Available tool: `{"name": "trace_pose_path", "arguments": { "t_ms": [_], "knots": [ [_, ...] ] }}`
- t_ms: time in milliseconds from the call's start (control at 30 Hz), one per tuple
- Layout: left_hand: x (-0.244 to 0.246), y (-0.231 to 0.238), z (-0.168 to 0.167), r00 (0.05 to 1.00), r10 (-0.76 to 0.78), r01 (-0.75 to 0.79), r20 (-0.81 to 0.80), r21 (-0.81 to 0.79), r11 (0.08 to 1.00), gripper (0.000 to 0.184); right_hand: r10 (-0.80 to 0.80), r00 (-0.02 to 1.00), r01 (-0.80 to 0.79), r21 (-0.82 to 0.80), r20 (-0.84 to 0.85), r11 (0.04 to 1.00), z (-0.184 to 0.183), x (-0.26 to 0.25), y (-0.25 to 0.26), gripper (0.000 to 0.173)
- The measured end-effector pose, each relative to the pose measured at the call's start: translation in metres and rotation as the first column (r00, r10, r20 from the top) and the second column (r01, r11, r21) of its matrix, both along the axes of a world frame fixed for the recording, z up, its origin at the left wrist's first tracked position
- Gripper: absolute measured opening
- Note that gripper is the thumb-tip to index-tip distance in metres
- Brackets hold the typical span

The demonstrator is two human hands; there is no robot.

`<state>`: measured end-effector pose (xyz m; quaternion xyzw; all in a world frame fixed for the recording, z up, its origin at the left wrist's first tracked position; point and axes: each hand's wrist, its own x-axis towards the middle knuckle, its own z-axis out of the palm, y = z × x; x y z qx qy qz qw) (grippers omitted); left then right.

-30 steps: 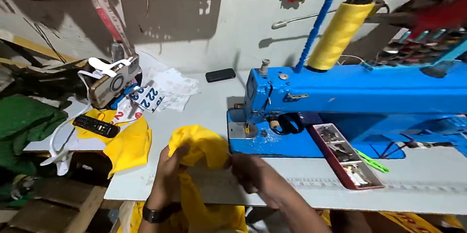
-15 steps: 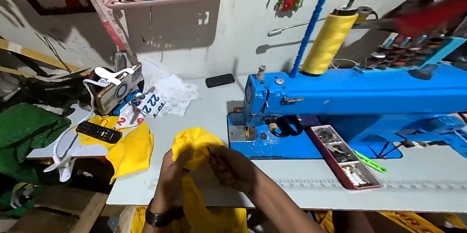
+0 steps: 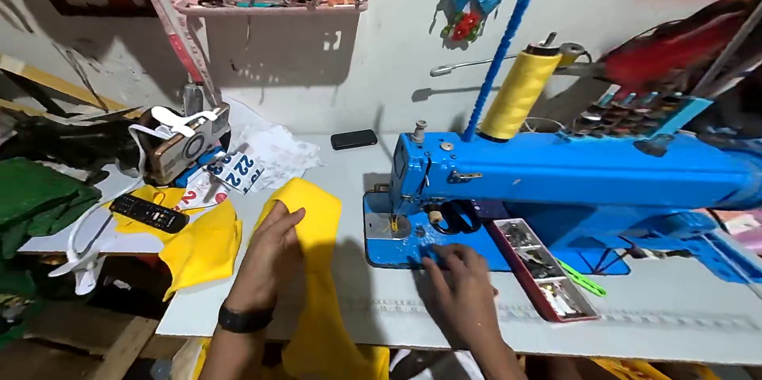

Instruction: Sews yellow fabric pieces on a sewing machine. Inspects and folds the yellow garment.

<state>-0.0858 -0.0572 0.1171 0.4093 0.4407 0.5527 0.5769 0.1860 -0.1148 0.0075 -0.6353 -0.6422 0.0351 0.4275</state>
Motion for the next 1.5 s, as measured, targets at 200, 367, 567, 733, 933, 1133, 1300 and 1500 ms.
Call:
{"name": "trace_pose_path", "arguments": {
  "t_ms": [200, 367, 567, 733, 933, 1133, 1300, 1500],
  "knots": [
    [0.009, 0.011, 0.050, 0.964, -0.030, 0.009, 0.264, 0.082, 0.997, 0.026, 0.567, 0.348, -0.829, 0.037, -0.746, 0.558, 0.070, -0.085, 0.042, 0.038],
    [-0.002, 0.026, 0.053, 0.991, -0.070, 0.054, 0.117, 0.129, 0.990, 0.025, 0.422, 0.258, -0.802, 0.050, -0.869, 0.595, 0.103, -0.109, 0.059, 0.013],
    [0.006, 0.019, 0.048, 0.988, -0.134, 0.126, -0.082, -0.097, 0.987, 0.019, 0.359, 0.354, -0.767, -0.049, -0.864, 0.640, 0.109, -0.105, 0.056, 0.010],
    [0.016, 0.021, 0.051, 0.999, -0.006, 0.005, -0.038, -0.034, 0.999, 0.020, 0.356, 0.388, -0.746, -0.063, -0.850, 0.663, 0.111, -0.101, 0.052, 0.009],
    [0.014, 0.024, 0.061, 0.965, -0.113, 0.128, -0.236, 0.049, 0.991, 0.027, 0.351, 0.342, -0.697, 0.015, -0.872, 0.717, 0.119, -0.097, 0.059, 0.012],
    [0.001, 0.020, 0.089, 0.962, -0.146, 0.182, -0.230, 0.144, 0.973, 0.013, 0.389, 0.232, -0.770, 0.076, -0.891, 0.633, 0.140, -0.087, 0.066, 0.019],
    [-0.016, 0.034, 0.102, 0.988, -0.101, 0.064, 0.117, 0.283, 0.957, 0.025, 0.465, 0.164, -0.788, 0.168, -0.870, 0.592, 0.145, -0.064, 0.069, 0.017],
    [-0.008, 0.023, 0.101, 0.949, -0.230, 0.278, -0.214, 0.230, 0.932, 0.053, 0.559, 0.417, -0.731, 0.100, -0.716, 0.675, 0.162, -0.055, 0.073, 0.010]
  ]
}}
